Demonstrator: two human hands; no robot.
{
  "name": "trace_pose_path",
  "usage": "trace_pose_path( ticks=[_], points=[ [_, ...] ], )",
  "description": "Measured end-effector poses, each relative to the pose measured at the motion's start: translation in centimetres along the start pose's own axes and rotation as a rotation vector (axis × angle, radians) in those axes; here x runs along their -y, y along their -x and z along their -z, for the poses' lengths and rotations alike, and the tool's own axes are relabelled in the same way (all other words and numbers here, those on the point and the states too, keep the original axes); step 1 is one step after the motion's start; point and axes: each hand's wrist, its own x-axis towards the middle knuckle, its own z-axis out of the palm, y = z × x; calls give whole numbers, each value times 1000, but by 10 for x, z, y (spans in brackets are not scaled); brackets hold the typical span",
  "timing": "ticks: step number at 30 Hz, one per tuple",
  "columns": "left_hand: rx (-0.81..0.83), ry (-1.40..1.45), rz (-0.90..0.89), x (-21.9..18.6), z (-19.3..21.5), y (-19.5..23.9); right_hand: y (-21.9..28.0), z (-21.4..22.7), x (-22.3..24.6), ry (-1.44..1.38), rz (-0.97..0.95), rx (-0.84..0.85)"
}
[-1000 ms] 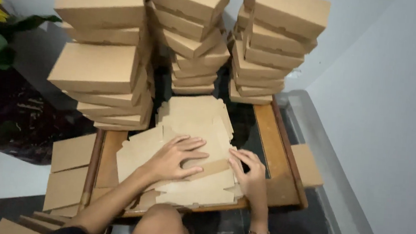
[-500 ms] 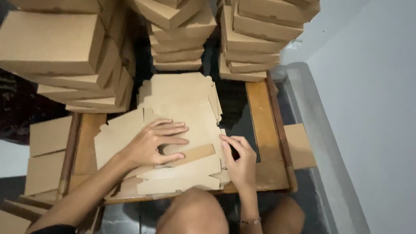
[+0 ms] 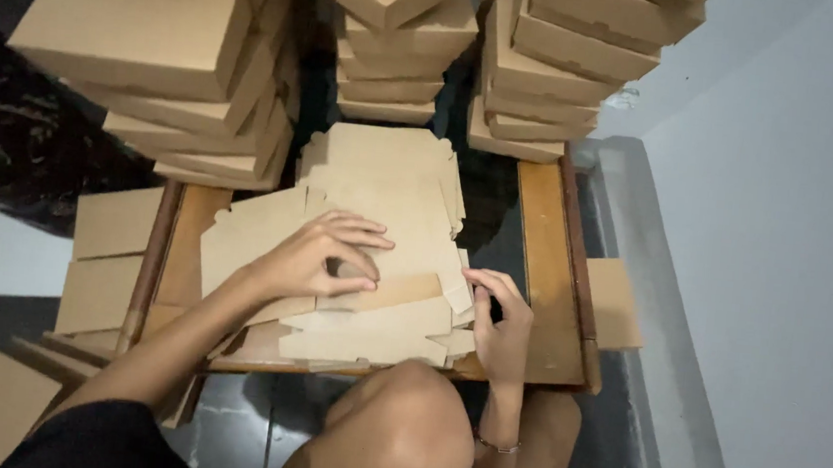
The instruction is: Assembling flat cardboard sheets into boxes by folding them along pre-scored lines and tucking in the tabs.
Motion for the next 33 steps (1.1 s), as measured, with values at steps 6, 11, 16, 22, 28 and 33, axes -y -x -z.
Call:
trace_pose_path(
  ticks=[6, 11, 16, 22, 28, 33],
  points=[
    [145, -21, 172, -28, 23, 4, 2, 8, 8, 142, 71, 184],
    [251, -428, 351, -64, 29, 13, -2, 17, 11, 265, 132, 309],
    [208, -587, 429, -103, -5, 4, -10, 22, 24, 481, 277, 401],
    [74, -468, 475, -105, -48, -8, -14, 15, 29, 545, 250, 448],
    [-23, -458, 462, -113, -53, -7, -40, 7, 33, 436, 74, 572],
    [0, -283, 448, -116, -55, -8, -43, -4, 26, 321, -71, 536]
  ],
)
